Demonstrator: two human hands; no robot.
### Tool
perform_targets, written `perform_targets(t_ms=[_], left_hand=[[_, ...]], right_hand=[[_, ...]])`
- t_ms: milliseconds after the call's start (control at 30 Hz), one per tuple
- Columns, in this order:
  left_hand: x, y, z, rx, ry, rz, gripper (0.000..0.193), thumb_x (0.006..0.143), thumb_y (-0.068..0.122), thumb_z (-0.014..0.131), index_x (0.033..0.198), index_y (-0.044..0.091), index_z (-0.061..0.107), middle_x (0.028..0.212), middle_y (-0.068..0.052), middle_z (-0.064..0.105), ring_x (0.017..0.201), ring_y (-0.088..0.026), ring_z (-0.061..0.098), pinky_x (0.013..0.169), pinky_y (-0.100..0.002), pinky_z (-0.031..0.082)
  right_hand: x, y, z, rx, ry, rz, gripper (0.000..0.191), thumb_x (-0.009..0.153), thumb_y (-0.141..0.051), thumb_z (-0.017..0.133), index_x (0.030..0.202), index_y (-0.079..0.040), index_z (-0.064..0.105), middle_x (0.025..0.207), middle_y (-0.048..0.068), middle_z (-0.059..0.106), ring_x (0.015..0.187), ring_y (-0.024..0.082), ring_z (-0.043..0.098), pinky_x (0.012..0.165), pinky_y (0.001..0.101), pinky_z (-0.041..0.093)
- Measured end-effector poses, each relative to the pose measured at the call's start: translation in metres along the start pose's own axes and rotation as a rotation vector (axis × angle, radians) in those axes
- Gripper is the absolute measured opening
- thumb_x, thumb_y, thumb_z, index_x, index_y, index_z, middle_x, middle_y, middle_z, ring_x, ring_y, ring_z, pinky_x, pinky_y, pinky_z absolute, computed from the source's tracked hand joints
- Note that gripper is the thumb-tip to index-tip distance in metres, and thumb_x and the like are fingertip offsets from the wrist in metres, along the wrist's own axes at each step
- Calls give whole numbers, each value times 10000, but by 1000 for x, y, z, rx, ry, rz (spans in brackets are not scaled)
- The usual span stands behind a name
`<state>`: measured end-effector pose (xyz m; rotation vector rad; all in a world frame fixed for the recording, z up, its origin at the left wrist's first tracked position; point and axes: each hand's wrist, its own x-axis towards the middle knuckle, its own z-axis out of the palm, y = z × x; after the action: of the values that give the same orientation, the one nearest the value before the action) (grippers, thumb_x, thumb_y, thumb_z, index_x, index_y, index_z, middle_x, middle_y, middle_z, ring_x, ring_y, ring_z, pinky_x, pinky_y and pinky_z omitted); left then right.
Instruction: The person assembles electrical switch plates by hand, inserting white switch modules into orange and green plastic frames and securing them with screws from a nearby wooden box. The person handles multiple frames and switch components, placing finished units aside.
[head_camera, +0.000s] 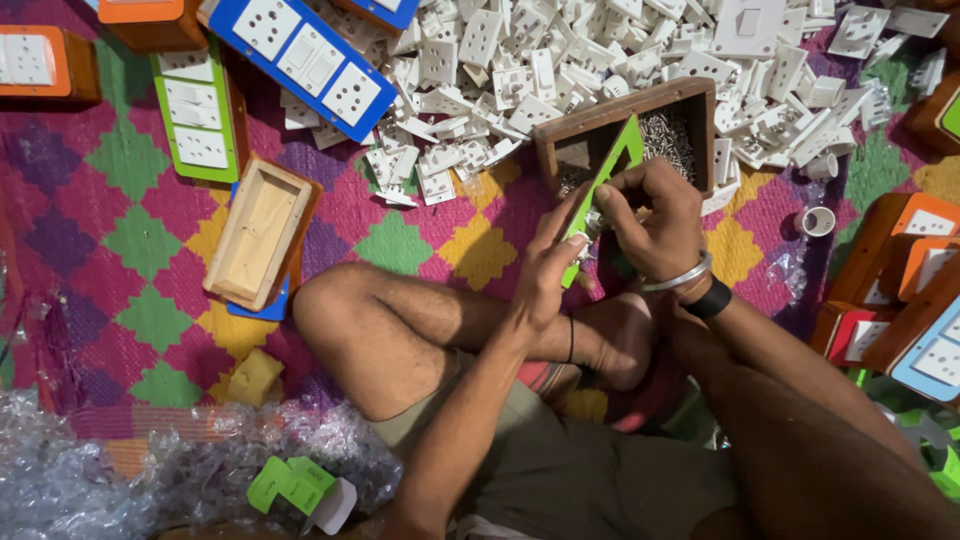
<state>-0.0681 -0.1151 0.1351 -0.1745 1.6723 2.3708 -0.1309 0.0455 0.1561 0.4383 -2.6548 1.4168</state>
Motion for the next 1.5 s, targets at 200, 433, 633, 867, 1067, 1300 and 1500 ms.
perform_targets(t_ms=[200, 433, 633, 867, 1067, 1300, 1500], left_hand=[[1, -2, 0, -94, -6, 35, 617, 985, 229, 466, 1570, 40, 428, 1604, -160, 442, 1496, -264, 407, 1242, -395, 321], [-2, 1, 0, -17, -5, 61, 612, 998, 235, 467, 1579, 42, 455, 1552, -173, 488, 1435, -267, 467, 1202, -400, 376], [-4, 8, 6, -129, 1, -108, 640, 957, 268, 487, 1573, 101, 447, 1308, -130, 484, 1019, -205, 574, 682, -322, 581], [-6, 1, 6, -139, 22, -92, 629, 962, 252, 497, 1572, 104, 444, 1277, -124, 478, 947, -177, 577, 646, -303, 573], [-4, -3, 6, -116, 2, -76, 620, 967, 270, 490, 1567, 123, 438, 1263, -111, 481, 942, -169, 588, 650, -302, 595], [-7, 0, 7, -85, -1, -53, 625, 965, 273, 502, 1565, 106, 458, 1302, -108, 484, 1036, -160, 556, 681, -278, 586], [-8, -3, 8, -14, 9, 7, 584, 1007, 274, 500, 1563, 98, 469, 1321, -102, 504, 1088, -160, 553, 768, -267, 557]], right_hand=[[3, -5, 1, 77, -19, 51, 146, 986, -87, 780, 992, 3, 665, 869, 78, 644, 729, 143, 637, 656, 281, 512], [1, -2, -4, 14, -32, -83, 132, 961, -56, 778, 1011, -5, 668, 891, 101, 655, 780, 185, 663, 723, 284, 532], [0, 15, 4, 193, -18, 166, 143, 1029, -113, 738, 1008, 6, 661, 872, 46, 679, 778, 99, 615, 703, 251, 513], [-8, 26, -2, 375, -81, 273, 152, 1014, -118, 708, 1018, 8, 622, 853, 16, 664, 727, 52, 609, 637, 205, 493], [-5, 30, -2, 417, -69, 330, 128, 999, -101, 722, 1002, -1, 643, 822, 12, 676, 696, 48, 629, 609, 201, 507], [-6, 34, -5, 368, -97, 305, 139, 984, -79, 754, 994, 3, 643, 854, 3, 658, 738, 40, 598, 642, 196, 487], [-5, 32, -6, 383, -105, 322, 142, 998, -82, 749, 998, -5, 630, 849, -8, 639, 739, 30, 574, 645, 197, 464]])
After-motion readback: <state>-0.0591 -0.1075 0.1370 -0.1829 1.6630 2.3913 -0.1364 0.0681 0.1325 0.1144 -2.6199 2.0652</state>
